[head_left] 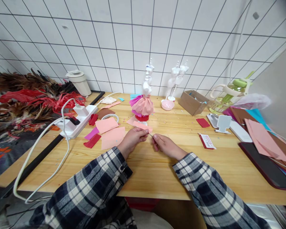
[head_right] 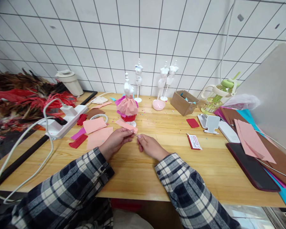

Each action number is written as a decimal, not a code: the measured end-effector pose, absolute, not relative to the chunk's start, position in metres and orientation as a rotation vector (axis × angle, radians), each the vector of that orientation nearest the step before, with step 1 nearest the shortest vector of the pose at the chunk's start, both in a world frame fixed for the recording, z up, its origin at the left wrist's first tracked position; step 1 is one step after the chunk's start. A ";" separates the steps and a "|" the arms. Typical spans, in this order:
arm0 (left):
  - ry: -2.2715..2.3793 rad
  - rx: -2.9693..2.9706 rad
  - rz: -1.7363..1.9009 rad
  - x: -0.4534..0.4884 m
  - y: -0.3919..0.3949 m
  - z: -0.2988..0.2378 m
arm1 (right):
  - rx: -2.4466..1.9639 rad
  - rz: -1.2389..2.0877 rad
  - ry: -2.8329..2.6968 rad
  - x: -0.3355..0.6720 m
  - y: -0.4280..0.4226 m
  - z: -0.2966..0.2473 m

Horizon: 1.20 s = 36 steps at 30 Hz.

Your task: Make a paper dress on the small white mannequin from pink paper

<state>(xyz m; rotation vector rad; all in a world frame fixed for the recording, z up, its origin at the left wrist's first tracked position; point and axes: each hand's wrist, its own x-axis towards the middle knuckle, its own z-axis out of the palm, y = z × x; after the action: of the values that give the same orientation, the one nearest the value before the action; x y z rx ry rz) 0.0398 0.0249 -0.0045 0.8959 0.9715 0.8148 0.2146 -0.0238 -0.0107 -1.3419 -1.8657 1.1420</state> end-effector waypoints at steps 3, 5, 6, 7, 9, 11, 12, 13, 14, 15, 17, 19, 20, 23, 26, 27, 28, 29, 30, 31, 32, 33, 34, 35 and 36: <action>0.954 0.903 0.776 0.038 0.027 -0.004 | -1.371 1.214 -1.791 0.220 -0.023 -0.008; 0.940 0.915 0.745 0.038 0.028 -0.003 | -1.393 1.241 -1.768 0.222 -0.022 -0.008; 0.937 0.916 0.731 0.037 0.028 -0.003 | -1.395 1.231 -1.778 0.222 -0.022 -0.008; 0.936 0.914 0.719 0.037 0.028 -0.003 | -1.395 1.210 -1.795 0.222 -0.022 -0.008; 0.936 0.904 0.705 0.037 0.028 -0.003 | -1.400 1.169 -1.823 0.221 -0.022 -0.009; 0.933 0.902 0.699 0.037 0.029 -0.003 | -1.401 1.147 -1.840 0.221 -0.021 -0.010; 0.931 0.905 0.695 0.037 0.029 -0.003 | -1.399 1.138 -1.847 0.221 -0.021 -0.010; 0.928 0.909 0.690 0.037 0.029 -0.004 | -1.396 1.130 -1.854 0.221 -0.020 -0.011; 0.926 0.913 0.687 0.037 0.029 -0.004 | -1.393 1.123 -1.861 0.221 -0.020 -0.011; 0.925 0.916 0.684 0.036 0.029 -0.005 | -1.390 1.121 -1.865 0.221 -0.019 -0.012; 0.925 0.918 0.681 0.036 0.029 -0.005 | -1.386 1.128 -1.863 0.222 -0.018 -0.013; 0.926 0.924 0.683 0.036 0.029 -0.006 | -1.382 1.139 -1.858 0.222 -0.018 -0.013; 0.927 0.927 0.685 0.036 0.030 -0.007 | -1.383 1.145 -1.856 0.222 -0.018 -0.013; 0.926 0.930 0.676 0.036 0.030 -0.008 | -1.393 1.163 -1.847 0.222 -0.018 -0.013; 0.922 0.921 0.658 0.036 0.031 -0.008 | -1.397 1.161 -1.853 0.222 -0.017 -0.015; 0.921 0.919 0.656 0.036 0.031 -0.008 | -1.397 1.156 -1.859 0.222 -0.017 -0.015; 0.921 0.917 0.657 0.036 0.031 -0.007 | -1.398 1.152 -1.868 0.222 -0.017 -0.015; 0.922 0.917 0.656 0.036 0.031 -0.007 | -1.400 1.150 -1.875 0.222 -0.017 -0.015; 0.925 0.917 0.659 0.036 0.031 -0.007 | -1.403 1.153 -1.880 0.222 -0.017 -0.015; 0.928 0.917 0.660 0.036 0.031 -0.007 | -1.405 1.161 -1.881 0.222 -0.017 -0.014; 0.931 0.918 0.663 0.036 0.031 -0.007 | -1.406 1.177 -1.880 0.222 -0.017 -0.014; 0.933 0.916 0.668 0.036 0.031 -0.007 | -1.407 1.198 -1.874 0.222 -0.017 -0.013; 0.934 0.914 0.675 0.036 0.031 -0.007 | -1.408 1.217 -1.860 0.222 -0.017 -0.013; 0.932 0.909 0.683 0.036 0.031 -0.007 | -1.410 1.227 -1.842 0.222 -0.017 -0.013; 0.929 0.903 0.690 0.036 0.031 -0.007 | -1.417 1.226 -1.821 0.222 -0.017 -0.014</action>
<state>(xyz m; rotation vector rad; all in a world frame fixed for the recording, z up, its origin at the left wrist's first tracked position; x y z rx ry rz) 0.0361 0.0306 -0.0071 0.9027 0.9294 0.6897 0.2218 -0.0172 -0.0137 -1.4174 -1.8211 1.2259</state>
